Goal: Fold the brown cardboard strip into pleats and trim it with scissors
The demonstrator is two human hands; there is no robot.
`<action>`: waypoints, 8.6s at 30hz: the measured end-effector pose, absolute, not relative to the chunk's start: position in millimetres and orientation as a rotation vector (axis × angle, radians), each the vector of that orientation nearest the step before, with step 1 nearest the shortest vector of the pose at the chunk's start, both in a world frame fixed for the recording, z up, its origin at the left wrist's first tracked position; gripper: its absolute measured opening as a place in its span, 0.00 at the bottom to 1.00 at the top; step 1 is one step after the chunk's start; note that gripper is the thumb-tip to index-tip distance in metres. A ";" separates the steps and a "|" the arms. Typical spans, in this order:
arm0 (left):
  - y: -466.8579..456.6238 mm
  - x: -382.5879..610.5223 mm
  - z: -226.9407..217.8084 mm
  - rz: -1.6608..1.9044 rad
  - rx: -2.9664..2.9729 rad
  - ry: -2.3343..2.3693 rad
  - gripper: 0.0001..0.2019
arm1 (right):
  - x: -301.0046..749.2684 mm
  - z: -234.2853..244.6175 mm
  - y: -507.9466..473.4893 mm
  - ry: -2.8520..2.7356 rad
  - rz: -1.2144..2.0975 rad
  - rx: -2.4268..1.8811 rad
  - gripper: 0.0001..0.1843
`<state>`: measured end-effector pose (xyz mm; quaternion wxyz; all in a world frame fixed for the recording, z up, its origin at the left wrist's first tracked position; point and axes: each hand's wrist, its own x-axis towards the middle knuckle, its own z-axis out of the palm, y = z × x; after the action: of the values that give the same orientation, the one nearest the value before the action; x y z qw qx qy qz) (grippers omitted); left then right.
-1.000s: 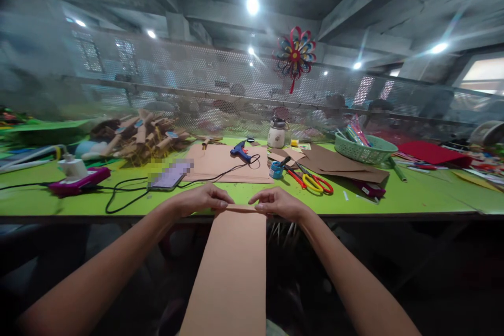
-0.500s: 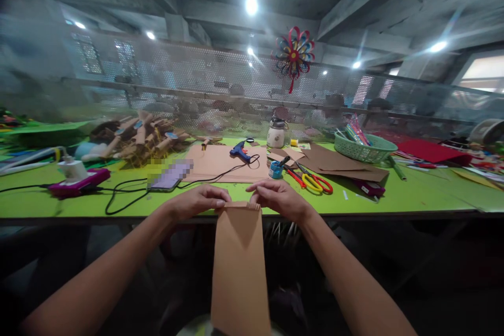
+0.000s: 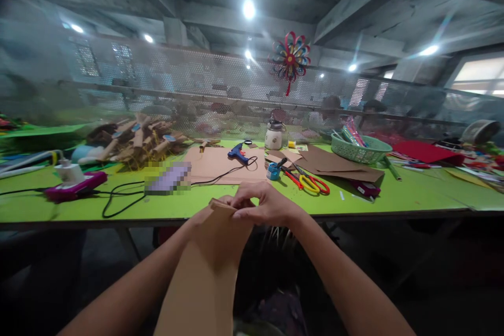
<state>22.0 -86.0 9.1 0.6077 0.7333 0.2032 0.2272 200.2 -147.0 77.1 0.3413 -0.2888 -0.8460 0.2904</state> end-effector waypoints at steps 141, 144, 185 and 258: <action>-57.6 -37.6 24.8 0.283 3.038 0.511 0.09 | 214.0 -5.7 -90.5 -2.831 -0.440 -1.026 0.04; -61.2 -37.7 23.4 0.293 3.098 0.506 0.09 | 211.9 -1.7 -92.3 -2.862 -0.476 -1.026 0.04; -64.9 -8.3 41.5 0.192 2.106 0.892 0.23 | 216.1 -12.8 -115.3 -2.411 -0.674 -0.863 0.15; -160.5 -66.5 59.1 0.441 3.011 0.873 0.12 | 203.9 55.9 -199.4 -2.280 0.205 -1.016 0.08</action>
<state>-66.5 -160.5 59.1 -0.0119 0.9510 0.2759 0.1393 203.9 -199.4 55.9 0.3132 -0.3854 -0.8645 0.0778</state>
